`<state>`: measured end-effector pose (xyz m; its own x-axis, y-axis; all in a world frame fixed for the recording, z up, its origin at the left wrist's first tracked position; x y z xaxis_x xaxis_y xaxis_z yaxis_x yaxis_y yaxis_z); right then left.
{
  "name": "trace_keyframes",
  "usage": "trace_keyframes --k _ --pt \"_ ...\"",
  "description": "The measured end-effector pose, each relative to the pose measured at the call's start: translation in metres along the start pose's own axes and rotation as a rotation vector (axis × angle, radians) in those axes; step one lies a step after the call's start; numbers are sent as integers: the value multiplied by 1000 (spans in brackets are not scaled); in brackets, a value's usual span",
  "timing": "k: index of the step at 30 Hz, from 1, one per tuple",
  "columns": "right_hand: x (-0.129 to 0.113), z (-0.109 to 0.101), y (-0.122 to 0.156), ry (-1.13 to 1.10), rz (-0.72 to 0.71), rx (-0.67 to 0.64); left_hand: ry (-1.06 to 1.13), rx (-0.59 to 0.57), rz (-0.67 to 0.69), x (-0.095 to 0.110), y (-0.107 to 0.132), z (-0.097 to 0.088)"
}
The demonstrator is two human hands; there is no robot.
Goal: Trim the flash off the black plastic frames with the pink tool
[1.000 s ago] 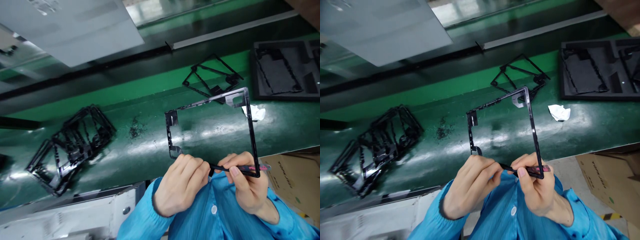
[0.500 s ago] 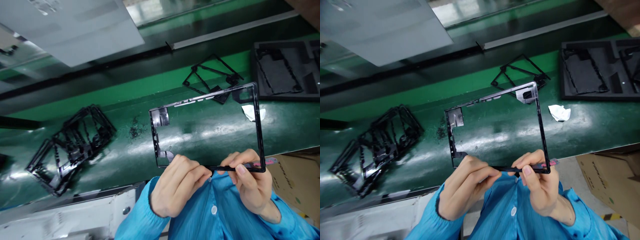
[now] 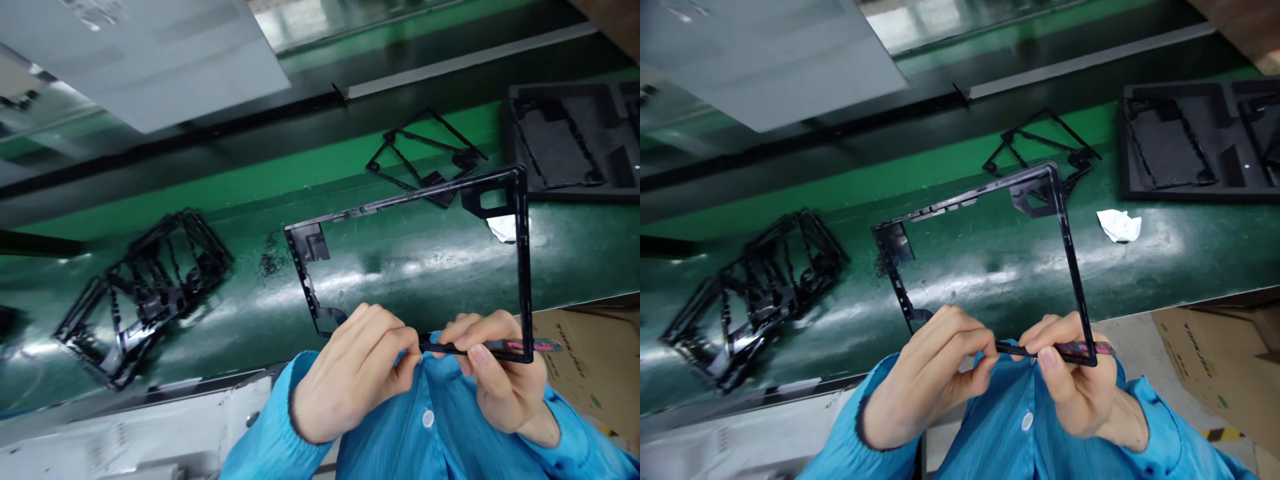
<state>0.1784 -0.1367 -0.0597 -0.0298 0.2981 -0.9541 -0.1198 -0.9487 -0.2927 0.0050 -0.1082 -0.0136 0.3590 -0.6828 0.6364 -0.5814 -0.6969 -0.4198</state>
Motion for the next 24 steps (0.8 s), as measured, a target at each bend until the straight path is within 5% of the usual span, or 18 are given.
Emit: trace_keyframes --k 15,24 --pt "2 -1 -3 -57 63 49 -33 67 5 -1 1 -20" --pt "2 -4 2 58 -10 -6 10 -6 17 -3 -2 -9"
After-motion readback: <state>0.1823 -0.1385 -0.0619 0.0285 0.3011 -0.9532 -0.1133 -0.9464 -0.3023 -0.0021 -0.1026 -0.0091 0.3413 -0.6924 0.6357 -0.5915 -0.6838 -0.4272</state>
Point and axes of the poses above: each hand's wrist, its own y-axis away from the middle knuckle, its own z-axis out of the palm, x = y × z, the point moved 5 cm from there along -y, towards the middle knuckle, and after that the axes turned 12 degrees about y, right-handed, at the moved point
